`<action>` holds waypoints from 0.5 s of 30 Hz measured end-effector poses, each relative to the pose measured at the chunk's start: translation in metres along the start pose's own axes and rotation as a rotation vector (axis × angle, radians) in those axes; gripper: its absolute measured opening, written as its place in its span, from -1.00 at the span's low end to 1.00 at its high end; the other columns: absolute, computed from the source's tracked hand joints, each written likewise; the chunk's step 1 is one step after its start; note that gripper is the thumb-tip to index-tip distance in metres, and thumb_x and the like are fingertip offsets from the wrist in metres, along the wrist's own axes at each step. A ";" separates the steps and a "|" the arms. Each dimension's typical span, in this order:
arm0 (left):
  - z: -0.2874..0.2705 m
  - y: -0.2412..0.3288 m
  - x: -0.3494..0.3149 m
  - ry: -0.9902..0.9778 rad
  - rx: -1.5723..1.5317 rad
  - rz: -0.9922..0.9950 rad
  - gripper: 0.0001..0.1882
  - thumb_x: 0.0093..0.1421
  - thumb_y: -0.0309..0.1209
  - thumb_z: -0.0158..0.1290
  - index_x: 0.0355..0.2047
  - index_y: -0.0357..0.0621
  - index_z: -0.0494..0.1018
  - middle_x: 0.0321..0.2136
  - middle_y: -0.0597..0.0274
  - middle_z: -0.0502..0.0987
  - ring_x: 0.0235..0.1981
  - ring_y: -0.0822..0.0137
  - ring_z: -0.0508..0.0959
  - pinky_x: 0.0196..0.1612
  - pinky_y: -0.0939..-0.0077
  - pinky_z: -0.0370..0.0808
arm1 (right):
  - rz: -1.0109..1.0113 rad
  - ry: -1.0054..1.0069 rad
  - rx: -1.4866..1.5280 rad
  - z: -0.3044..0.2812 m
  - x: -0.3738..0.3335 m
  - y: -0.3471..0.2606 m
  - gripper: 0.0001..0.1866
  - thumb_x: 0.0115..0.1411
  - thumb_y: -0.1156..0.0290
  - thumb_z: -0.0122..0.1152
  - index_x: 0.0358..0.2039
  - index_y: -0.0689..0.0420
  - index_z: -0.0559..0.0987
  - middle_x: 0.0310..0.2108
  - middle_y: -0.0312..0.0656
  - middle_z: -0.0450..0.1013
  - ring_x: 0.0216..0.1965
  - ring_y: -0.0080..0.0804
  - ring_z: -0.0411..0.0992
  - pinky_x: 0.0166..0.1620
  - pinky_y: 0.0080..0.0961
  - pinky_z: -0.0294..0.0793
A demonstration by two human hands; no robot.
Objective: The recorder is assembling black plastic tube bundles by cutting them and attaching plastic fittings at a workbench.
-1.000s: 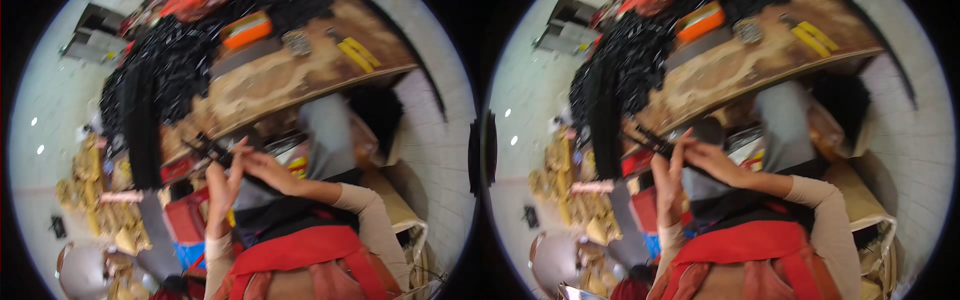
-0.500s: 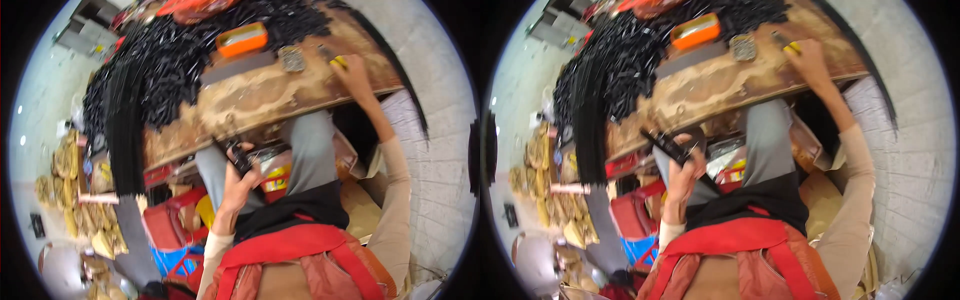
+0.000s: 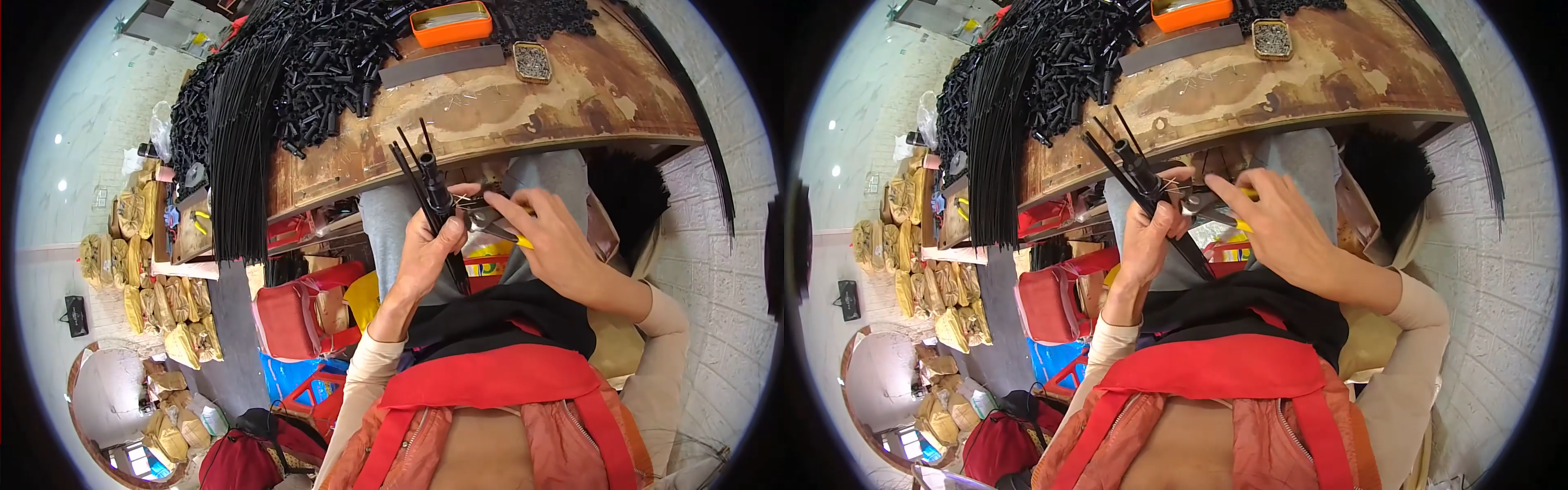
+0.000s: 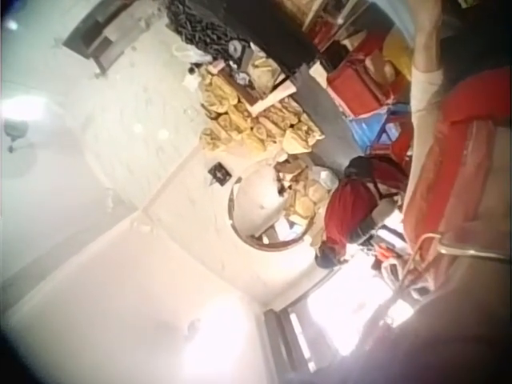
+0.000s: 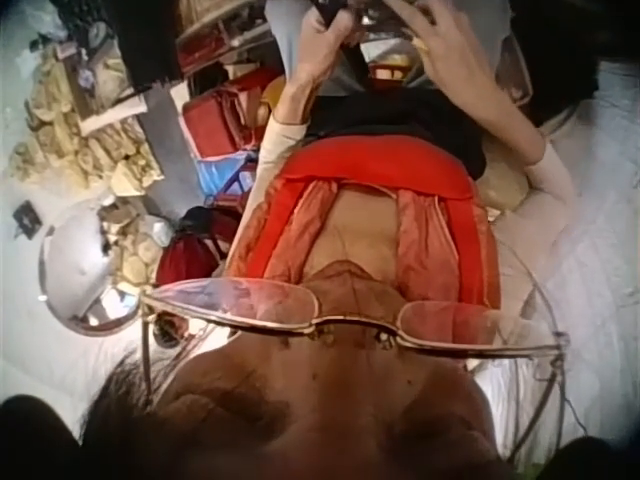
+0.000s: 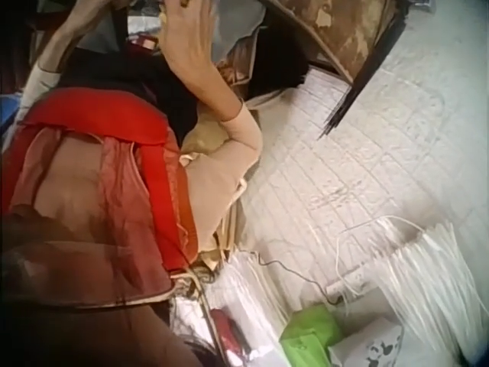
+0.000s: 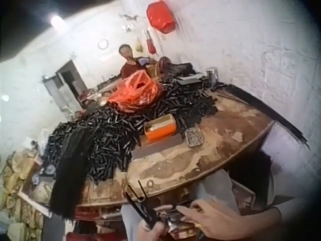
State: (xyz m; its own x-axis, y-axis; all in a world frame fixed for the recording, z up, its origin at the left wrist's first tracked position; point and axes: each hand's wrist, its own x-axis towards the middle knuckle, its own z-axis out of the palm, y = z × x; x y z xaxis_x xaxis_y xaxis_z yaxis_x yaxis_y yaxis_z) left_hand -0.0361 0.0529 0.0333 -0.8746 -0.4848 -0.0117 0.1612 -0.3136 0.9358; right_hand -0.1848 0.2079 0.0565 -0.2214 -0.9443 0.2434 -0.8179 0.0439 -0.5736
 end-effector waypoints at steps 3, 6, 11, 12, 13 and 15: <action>-0.003 -0.001 -0.007 -0.065 0.008 -0.012 -0.51 0.28 -0.21 0.10 0.11 -0.24 0.36 -0.61 0.55 0.23 -0.58 0.64 0.17 -0.51 0.71 0.09 | -0.063 0.139 -0.128 0.005 0.006 -0.008 -0.41 0.06 0.62 0.16 0.16 0.14 0.38 -0.16 -0.05 0.33 -0.11 -0.07 0.34 -0.05 -0.24 0.34; 0.000 0.003 -0.010 -0.043 0.081 -0.012 -0.36 0.23 -0.03 0.12 0.07 -0.36 0.33 -0.67 0.51 0.17 -0.63 0.61 0.12 -0.54 0.65 0.05 | -0.055 0.103 -0.033 0.009 0.007 -0.005 -0.41 0.11 0.59 0.15 0.20 0.07 0.36 -0.10 -0.02 0.30 -0.07 -0.04 0.31 0.00 -0.26 0.30; -0.006 0.002 -0.017 -0.088 0.101 -0.006 -0.33 0.19 -0.08 0.18 0.10 -0.37 0.32 -0.63 0.47 0.28 -0.61 0.58 0.21 -0.52 0.65 0.12 | -0.093 -0.090 -0.189 -0.021 0.008 -0.009 -0.44 0.10 0.48 0.22 0.15 0.04 0.38 -0.34 -0.14 0.39 -0.33 -0.13 0.42 -0.29 -0.33 0.43; -0.006 0.005 -0.017 -0.088 0.101 -0.013 -0.33 0.19 -0.08 0.18 0.10 -0.37 0.32 -0.63 0.47 0.28 -0.61 0.58 0.21 -0.52 0.65 0.12 | -0.149 -0.153 -0.229 -0.029 0.008 -0.009 -0.46 0.09 0.45 0.24 0.12 0.07 0.38 -0.42 -0.18 0.41 -0.45 -0.17 0.45 -0.42 -0.34 0.45; -0.005 0.009 -0.016 -0.137 0.098 -0.043 -0.33 0.17 -0.11 0.20 0.11 -0.38 0.32 -0.61 0.45 0.31 -0.60 0.58 0.24 -0.52 0.66 0.15 | -0.247 -0.114 -0.141 -0.032 0.010 -0.005 -0.52 0.12 0.41 0.26 0.07 0.11 0.37 -0.58 -0.23 0.42 -0.62 -0.22 0.45 -0.58 -0.43 0.40; -0.003 0.016 -0.013 -0.216 0.117 -0.084 -0.36 0.14 -0.18 0.24 0.09 -0.39 0.35 -0.56 0.43 0.36 -0.56 0.59 0.29 -0.51 0.70 0.18 | 0.073 -0.512 0.388 -0.046 0.014 -0.013 -0.55 0.14 0.38 0.25 0.02 0.15 0.36 -0.59 -0.16 0.44 -0.60 -0.19 0.47 -0.56 -0.44 0.41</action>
State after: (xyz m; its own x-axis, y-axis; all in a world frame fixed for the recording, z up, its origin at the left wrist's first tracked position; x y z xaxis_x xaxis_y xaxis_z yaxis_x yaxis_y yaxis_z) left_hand -0.0207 0.0520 0.0474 -0.9620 -0.2716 -0.0275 0.0409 -0.2429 0.9692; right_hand -0.2020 0.2090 0.1036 0.0906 -0.9836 -0.1560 -0.5377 0.0835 -0.8390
